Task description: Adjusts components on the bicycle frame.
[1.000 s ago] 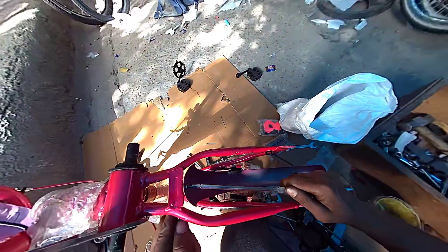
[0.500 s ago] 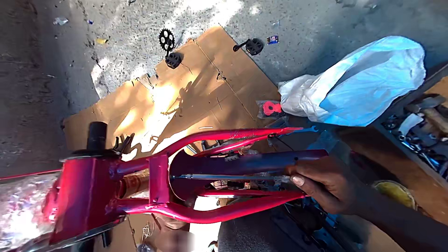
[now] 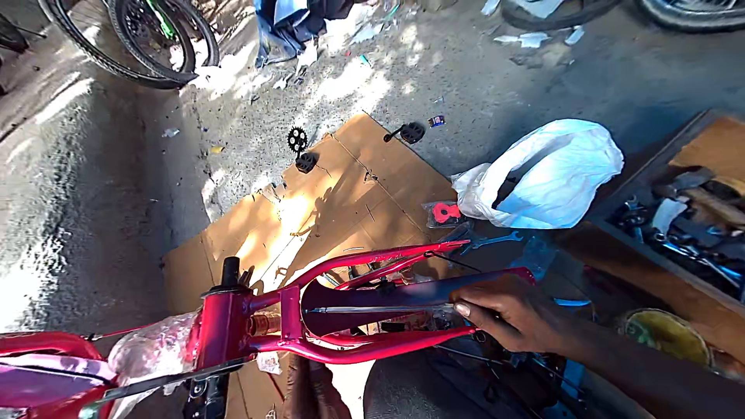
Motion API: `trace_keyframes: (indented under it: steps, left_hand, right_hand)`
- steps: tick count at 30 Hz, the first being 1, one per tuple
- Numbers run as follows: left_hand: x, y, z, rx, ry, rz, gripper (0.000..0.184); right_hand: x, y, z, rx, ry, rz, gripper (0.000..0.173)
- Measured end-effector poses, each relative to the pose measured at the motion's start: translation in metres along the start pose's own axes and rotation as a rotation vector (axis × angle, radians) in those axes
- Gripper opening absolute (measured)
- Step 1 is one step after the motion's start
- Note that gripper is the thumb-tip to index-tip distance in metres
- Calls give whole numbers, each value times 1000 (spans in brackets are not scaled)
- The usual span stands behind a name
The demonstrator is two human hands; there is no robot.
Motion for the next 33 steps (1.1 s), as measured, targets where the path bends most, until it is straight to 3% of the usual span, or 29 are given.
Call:
trace_keyframes:
  steps: [5, 10, 15, 20, 24, 26, 27, 30, 33]
  left_hand:
    - [16, 10, -11, -78, 2, -59, 36]
    - [8, 3, -12, -78, 146, 202, 30]
    - [7, -5, -8, 180, -301, -97, 35]
    - [-42, -15, -17, 173, -593, -134, 24]
    - [-81, -18, -23, 85, -476, 99, 37]
    - [-65, -17, -19, 163, -407, 10, 26]
    - [-55, -19, -16, 166, -358, -9, 29]
    - [-34, -24, -5, 135, -241, 189, 25]
    - [-22, -13, 3, 117, -118, 189, 27]
  right_hand:
    - [-1, 0, 1, 6, -14, 16, 32]
    - [-1, -1, 1, 0, -8, 2, 33]
    - [-7, 4, -1, 0, 8, 15, 30]
    - [-7, 4, -3, -7, 28, -4, 29]
    - [1, -3, 0, -35, -6, -82, 32]
    - [1, -3, 0, -26, -3, -75, 33]
    - [0, -2, 1, -25, 0, -59, 33]
    - [-3, -1, 1, -26, -6, -39, 34]
    - [-2, -2, 0, -2, -9, -27, 33]
Point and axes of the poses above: each hand's wrist, its own z-axis away from the middle knuckle, its own y-axis out of the back of the hand, x = y × z, the point moved 8 cm from there along -z, towards the middle knuckle, and after that the axes turned 2 degrees about -x, right-handed, at the moved point
